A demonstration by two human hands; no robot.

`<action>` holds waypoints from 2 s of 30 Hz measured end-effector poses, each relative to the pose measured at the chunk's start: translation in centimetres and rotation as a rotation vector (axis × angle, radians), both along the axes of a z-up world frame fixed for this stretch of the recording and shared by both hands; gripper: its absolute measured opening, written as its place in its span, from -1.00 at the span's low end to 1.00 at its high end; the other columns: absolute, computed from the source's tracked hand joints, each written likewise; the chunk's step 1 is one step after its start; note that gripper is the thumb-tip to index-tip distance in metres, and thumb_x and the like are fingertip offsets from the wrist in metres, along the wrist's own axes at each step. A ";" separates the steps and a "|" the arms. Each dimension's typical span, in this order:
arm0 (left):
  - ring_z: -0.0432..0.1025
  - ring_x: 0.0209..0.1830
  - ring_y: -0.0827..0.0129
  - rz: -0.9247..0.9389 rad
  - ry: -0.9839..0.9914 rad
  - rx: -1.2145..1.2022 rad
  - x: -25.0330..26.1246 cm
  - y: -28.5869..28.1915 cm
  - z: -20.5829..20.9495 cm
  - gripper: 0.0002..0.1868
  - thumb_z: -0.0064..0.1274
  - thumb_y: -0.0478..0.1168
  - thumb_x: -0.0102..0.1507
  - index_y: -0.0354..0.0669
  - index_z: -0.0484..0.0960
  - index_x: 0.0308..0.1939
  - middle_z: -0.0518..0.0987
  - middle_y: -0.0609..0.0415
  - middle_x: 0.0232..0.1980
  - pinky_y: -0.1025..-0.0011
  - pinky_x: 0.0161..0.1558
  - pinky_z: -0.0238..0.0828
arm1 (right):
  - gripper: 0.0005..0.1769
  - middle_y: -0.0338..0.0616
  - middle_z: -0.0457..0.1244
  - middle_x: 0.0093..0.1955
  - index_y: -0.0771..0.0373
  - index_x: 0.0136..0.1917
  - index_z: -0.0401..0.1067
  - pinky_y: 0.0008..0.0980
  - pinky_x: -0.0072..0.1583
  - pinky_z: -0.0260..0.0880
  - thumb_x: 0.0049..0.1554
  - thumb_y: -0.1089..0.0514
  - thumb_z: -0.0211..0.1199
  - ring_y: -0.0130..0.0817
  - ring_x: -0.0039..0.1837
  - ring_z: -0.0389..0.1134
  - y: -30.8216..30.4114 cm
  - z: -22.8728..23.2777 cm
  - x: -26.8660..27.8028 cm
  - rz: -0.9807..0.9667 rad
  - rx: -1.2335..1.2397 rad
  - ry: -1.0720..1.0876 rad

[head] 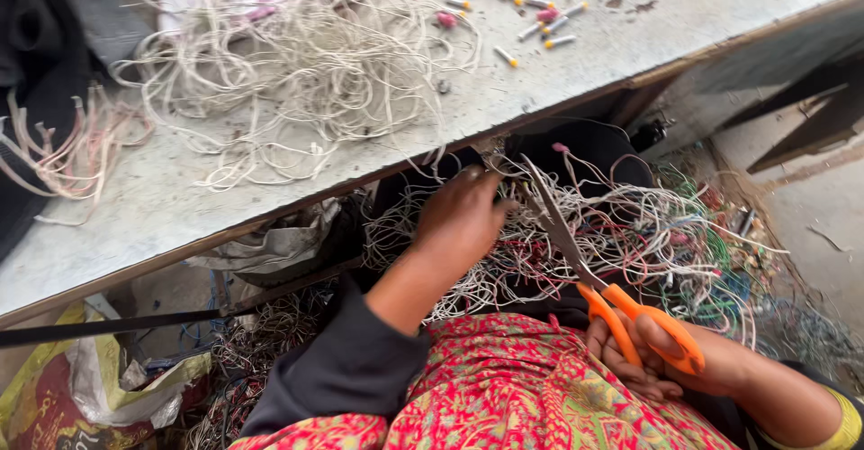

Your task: The person sits on the floor and uses orange-handled scissors to cut tangled white and green wires into shorter pieces. The cut wire segments are dropped into a pile on the floor.

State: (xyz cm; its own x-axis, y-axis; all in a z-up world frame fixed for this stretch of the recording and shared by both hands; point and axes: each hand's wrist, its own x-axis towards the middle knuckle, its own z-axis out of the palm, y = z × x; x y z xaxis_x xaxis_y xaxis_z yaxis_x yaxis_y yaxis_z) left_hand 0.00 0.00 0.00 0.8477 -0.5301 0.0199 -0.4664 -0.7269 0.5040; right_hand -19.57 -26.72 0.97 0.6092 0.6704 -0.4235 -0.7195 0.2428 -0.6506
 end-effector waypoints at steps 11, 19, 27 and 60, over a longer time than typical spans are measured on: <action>0.58 -0.14 0.02 -0.031 -0.007 -0.202 -0.3 0.6 2.1 -0.61 0.18 -0.14 0.22 -0.04 0.61 0.13 0.67 -0.10 -0.10 0.13 -0.10 0.52 | 0.09 -0.22 0.17 -0.36 0.56 0.14 0.31 -0.53 -0.45 0.14 0.00 -0.61 0.15 -0.55 -0.49 0.13 1.1 1.9 0.1 -0.108 -0.066 0.028; 0.58 -0.33 0.10 -0.135 -0.102 -0.241 -2.0 5.2 4.8 -0.61 0.11 -0.21 0.35 -0.05 0.56 0.27 0.68 -0.10 -0.26 0.21 -0.22 0.52 | -0.06 -0.21 0.16 -0.39 0.41 0.15 0.26 -0.48 -0.41 0.22 0.03 -0.54 0.22 -0.51 -0.47 0.17 -0.3 0.6 -0.2 0.101 -0.280 0.003; 0.60 -0.20 0.11 -0.077 -0.150 -0.524 -2.0 8.1 4.8 -0.81 0.15 -0.30 0.35 -0.15 0.50 0.00 0.66 -0.01 -0.20 0.27 -0.21 0.53 | -0.56 -0.37 0.38 -0.13 0.17 0.20 0.40 -0.54 -0.12 0.44 0.09 -0.01 0.31 -0.67 -0.15 0.29 -5.1 2.1 -1.6 0.512 -0.641 -0.142; 0.53 -0.13 0.15 -0.110 -0.551 -0.331 -4.3 13.0 8.5 -0.87 0.24 -0.31 0.21 -0.16 0.65 -0.18 0.57 0.06 -0.11 0.32 -0.15 0.52 | -0.21 -0.18 0.21 -0.01 0.25 0.33 0.25 -0.45 -0.01 0.24 0.09 -0.31 0.38 -0.45 -0.01 0.21 -1.1 -1.7 0.6 0.522 -0.526 -0.177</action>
State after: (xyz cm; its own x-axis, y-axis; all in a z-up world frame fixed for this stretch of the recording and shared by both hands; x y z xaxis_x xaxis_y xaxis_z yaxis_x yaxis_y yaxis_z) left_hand -4.26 13.03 8.46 0.6080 -0.5042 0.6133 -0.7832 -0.5077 0.3591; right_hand -18.96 -27.81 -0.70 0.3570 0.6271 -0.6923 -0.5302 -0.4742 -0.7029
